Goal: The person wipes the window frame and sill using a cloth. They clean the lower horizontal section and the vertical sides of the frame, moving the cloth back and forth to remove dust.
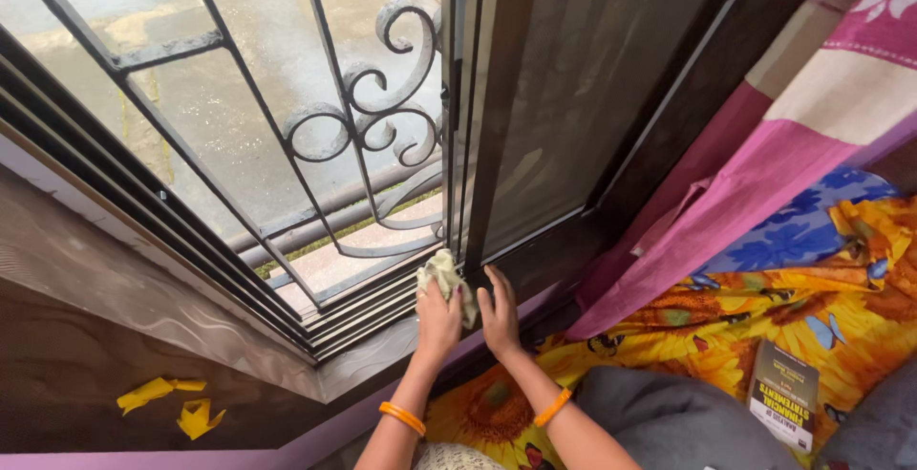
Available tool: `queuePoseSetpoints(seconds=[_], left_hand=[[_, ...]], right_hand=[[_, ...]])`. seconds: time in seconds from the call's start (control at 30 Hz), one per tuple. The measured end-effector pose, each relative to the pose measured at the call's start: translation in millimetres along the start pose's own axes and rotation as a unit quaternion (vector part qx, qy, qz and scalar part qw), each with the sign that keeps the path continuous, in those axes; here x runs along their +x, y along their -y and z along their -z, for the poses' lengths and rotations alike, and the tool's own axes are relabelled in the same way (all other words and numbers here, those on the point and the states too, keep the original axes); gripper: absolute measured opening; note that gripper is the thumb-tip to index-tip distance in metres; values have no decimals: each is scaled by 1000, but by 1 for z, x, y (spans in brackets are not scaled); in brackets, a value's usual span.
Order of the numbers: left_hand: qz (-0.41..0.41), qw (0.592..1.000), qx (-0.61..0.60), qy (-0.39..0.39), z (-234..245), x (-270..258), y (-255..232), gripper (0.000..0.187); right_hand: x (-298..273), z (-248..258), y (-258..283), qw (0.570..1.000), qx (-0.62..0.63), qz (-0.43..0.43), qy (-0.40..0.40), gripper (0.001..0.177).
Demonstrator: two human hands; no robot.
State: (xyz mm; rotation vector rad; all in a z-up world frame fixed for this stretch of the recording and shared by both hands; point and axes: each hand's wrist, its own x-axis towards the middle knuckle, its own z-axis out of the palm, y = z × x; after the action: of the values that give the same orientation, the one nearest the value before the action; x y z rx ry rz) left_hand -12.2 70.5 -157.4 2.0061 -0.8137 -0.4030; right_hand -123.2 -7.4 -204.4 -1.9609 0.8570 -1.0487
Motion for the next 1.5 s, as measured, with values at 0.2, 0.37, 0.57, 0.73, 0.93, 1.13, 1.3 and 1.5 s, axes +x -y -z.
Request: queuePoseSetpoints(seconds=[0.2, 0.37, 0.57, 0.73, 0.93, 1.13, 1.3, 1.5], left_hand=[[-108, 924, -317, 183, 11, -39, -57, 78], [-320, 893, -288, 130, 53, -33, -114, 81], [-365, 907, -211, -2, 77, -24, -146, 78], [-341, 930, -47, -130, 59, -17, -90, 71], [-307, 918, 239, -73, 29, -4, -2, 87], [-218, 922, 318, 30, 31, -7, 29, 94], [-208, 910, 343, 103, 44, -14, 25, 102], [-234, 905, 347, 75, 44, -12, 22, 102]], right_hand=[[6, 15, 74, 948, 305, -76, -39, 41], [95, 68, 160, 968, 135, 148, -153, 37], [196, 101, 244, 873, -146, 411, -220, 43], [219, 81, 225, 821, -198, 492, -211, 31], [205, 62, 155, 809, -218, 514, -183, 33], [177, 35, 77, 813, -224, 512, -165, 27], [128, 8, 17, 853, -253, 442, -111, 31], [63, -5, -18, 898, -259, 356, -14, 39]])
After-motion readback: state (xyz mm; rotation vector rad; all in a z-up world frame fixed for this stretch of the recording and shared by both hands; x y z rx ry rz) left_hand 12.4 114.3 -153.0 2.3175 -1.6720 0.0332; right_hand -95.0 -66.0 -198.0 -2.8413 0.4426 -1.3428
